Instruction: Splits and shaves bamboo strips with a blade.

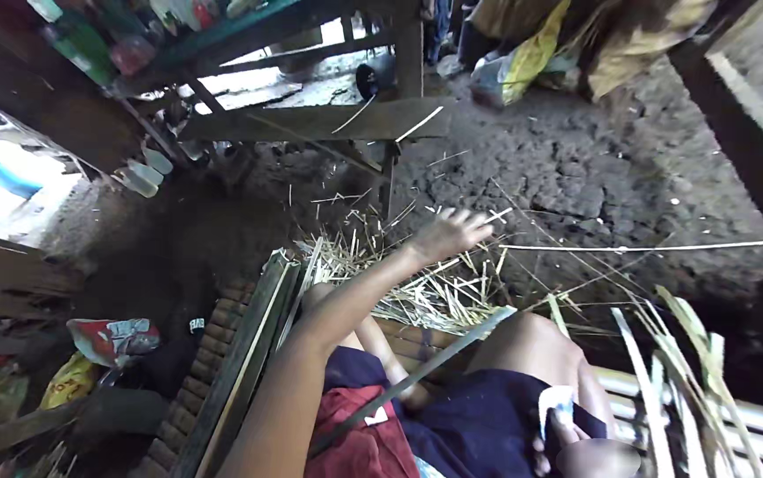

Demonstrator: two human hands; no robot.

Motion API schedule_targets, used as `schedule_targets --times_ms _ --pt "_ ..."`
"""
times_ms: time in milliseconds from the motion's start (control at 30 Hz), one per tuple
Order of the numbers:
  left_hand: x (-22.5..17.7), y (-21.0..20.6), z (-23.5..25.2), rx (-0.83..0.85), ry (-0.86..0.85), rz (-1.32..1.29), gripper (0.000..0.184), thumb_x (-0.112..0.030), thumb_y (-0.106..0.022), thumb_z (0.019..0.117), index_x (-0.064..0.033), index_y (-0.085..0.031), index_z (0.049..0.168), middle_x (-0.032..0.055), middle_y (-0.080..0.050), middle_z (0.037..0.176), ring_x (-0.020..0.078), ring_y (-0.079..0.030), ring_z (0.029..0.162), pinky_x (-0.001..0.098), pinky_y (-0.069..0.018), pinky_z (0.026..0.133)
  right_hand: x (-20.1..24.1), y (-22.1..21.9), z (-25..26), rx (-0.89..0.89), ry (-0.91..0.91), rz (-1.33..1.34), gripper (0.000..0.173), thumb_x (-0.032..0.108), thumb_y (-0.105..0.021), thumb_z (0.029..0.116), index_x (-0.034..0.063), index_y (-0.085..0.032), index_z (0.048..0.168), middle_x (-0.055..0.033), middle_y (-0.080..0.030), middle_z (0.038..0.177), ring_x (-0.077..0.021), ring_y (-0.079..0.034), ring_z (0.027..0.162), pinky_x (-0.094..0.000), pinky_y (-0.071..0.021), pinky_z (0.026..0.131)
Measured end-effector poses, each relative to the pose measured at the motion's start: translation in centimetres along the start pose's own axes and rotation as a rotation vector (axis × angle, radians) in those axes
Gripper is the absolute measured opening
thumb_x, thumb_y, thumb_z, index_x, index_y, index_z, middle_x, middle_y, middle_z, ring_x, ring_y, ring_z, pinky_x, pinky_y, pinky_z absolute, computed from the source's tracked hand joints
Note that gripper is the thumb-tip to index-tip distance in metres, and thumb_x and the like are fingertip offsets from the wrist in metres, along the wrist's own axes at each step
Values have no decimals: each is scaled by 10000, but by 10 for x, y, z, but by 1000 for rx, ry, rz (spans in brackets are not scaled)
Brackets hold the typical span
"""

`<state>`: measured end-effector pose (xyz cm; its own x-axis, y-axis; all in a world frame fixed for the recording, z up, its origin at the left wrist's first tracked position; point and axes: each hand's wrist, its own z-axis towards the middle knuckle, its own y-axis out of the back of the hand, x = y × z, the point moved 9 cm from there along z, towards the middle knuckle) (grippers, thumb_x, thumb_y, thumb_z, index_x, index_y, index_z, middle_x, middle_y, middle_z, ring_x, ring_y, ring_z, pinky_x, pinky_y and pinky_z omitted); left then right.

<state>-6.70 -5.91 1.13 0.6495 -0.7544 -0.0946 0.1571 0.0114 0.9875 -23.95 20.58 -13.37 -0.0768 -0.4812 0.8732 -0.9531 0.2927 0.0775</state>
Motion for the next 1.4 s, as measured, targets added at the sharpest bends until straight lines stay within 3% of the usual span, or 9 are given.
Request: schedule_targets --times_ms 33,100,267,467,700,833,1000,1133,1400 --pt "10 -23 -9 359 101 8 380 -6 -470 1053 -73 -601 1403 134 -606 1411 328 -547 1349 459 -428 1135 2 -1 -2 1 2 2 348 178 -369 1107 36 -647 953 83 -652 618 -11 -559 438 -172 -474 415" --pt "37 -71 -32 62 73 -131 306 63 -515 993 9 -709 1223 238 -694 1203 416 -655 1157 511 -505 1016 3 -2 -4 5 -5 10 342 176 -360 1108 42 -640 963 86 -638 600 -15 -557 428 -178 -484 411" --pt "45 -133 -83 328 532 -336 563 -166 -637 1016 -47 -448 1533 250 -477 1514 427 -398 1449 621 -200 1221 7 -2 -11 -43 -47 -27 350 204 -343 1119 39 -631 1010 66 -590 565 -22 -515 394 -188 -464 382" --pt "-65 -142 -93 414 639 -1223 527 -318 -365 1129 -24 -373 1565 243 -540 1464 370 -538 1346 527 -392 1146 5 -2 -8 -31 -121 -29 345 210 -355 1120 29 -634 1028 47 -583 580 -33 -507 400 -196 -461 382" --pt "-91 -144 -67 242 655 -1162 541 -250 -473 1103 -48 -332 1585 251 -652 1169 317 -656 812 465 -560 747 5 -4 -8 -17 -150 45 350 171 -350 1124 4 -641 1027 39 -580 581 -29 -515 400 -181 -465 387" --pt "-89 -131 -72 402 805 -1501 390 -235 -405 1123 -47 -504 1449 9 -503 753 41 -375 469 182 -336 419 4 -4 -10 37 -130 90 280 131 -387 1104 7 -633 1054 44 -596 600 -32 -533 422 -183 -486 412" --pt "-84 -75 -111 587 732 -1578 298 -227 -406 1117 -34 -577 1266 -7 -556 720 22 -463 473 152 -416 435 22 -15 -12 237 -124 104 216 85 -383 1068 42 -579 1150 15 -664 761 -74 -617 543 -225 -562 523" --pt "-95 -25 -150 603 659 -1311 324 -243 -428 1113 -54 -648 1259 -46 -482 676 9 -361 490 165 -300 452 63 -44 -23 436 -39 149 267 95 -316 1067 87 -551 1193 -5 -745 845 -64 -642 525 -195 -554 488" --pt "-111 31 -170 454 386 -1184 271 -249 -535 1070 -67 -735 1063 -83 -659 700 -50 -480 544 132 -388 523 129 -87 -67 795 158 199 486 362 -292 1114 165 -615 808 57 -618 604 8 -541 441 -130 -470 425"
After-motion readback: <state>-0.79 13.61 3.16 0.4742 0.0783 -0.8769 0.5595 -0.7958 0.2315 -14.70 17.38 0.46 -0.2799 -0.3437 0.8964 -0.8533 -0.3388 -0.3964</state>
